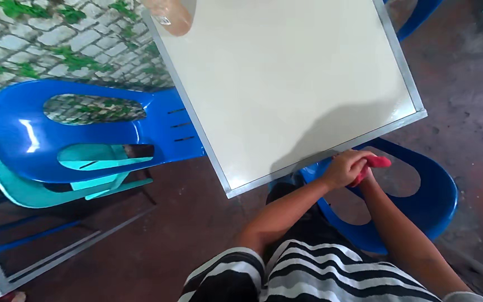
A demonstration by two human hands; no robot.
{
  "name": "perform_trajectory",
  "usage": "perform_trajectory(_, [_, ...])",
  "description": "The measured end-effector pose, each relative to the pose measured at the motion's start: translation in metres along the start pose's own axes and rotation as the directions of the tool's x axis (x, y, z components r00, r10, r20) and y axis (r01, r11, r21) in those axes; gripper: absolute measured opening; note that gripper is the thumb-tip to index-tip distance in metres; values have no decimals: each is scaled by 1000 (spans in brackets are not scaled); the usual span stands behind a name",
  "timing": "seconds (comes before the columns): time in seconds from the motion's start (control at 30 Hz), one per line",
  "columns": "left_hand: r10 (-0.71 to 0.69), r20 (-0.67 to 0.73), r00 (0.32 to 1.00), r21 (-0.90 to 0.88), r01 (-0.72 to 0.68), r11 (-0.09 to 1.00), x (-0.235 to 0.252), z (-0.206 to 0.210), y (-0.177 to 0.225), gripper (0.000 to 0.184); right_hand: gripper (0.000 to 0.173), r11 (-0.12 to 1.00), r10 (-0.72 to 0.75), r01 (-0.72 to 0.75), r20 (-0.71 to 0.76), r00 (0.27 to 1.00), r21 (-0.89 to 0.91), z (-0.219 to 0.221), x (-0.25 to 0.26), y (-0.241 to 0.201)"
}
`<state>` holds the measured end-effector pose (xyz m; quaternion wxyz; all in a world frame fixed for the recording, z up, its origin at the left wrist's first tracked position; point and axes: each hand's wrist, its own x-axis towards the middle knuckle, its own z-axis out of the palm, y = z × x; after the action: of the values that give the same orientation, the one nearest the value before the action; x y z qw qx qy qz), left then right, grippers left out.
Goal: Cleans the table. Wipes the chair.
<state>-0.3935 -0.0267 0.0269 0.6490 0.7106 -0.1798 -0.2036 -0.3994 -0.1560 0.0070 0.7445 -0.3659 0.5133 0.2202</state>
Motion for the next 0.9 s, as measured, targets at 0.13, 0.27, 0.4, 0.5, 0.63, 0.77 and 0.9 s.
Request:
perform_trajectory(0.13, [-95, -221, 971, -27, 92, 995, -30, -83, 10, 33, 40, 996, 10, -33, 253, 968, 87, -29, 44, 40])
perform_trajectory(0.27, [-83, -531, 843, 308, 284, 908, -58, -177, -10, 34, 41, 994, 89, -103, 273, 958, 34, -28, 37, 57])
perform_trajectory(0.4, [108, -560, 822, 638, 344, 688, -59, -187, -48, 37, 40, 988, 154, -156, 289, 945, -17, -28, 36, 70])
perform_trajectory(0.5, [151, -432, 889, 760, 268, 592, -44, -132, -50, 37, 40, 985, 170, -162, 272, 947, -52, -27, 35, 71])
perform_trajectory(0.63, [180, -133, 975, 769, -13, 639, -61, -86, -50, 33, 41, 989, 148, -133, 272, 951, -71, -26, 36, 67])
perform_trajectory(0.77, [238, -135, 962, 736, -64, 674, -143, -109, -56, 29, 41, 993, 94, -73, 262, 960, -88, -28, 33, 59])
perform_trajectory(0.9, [123, -479, 869, 717, 306, 627, -238, -162, -61, 33, 40, 991, 80, -48, 259, 963, -128, -28, 28, 58])
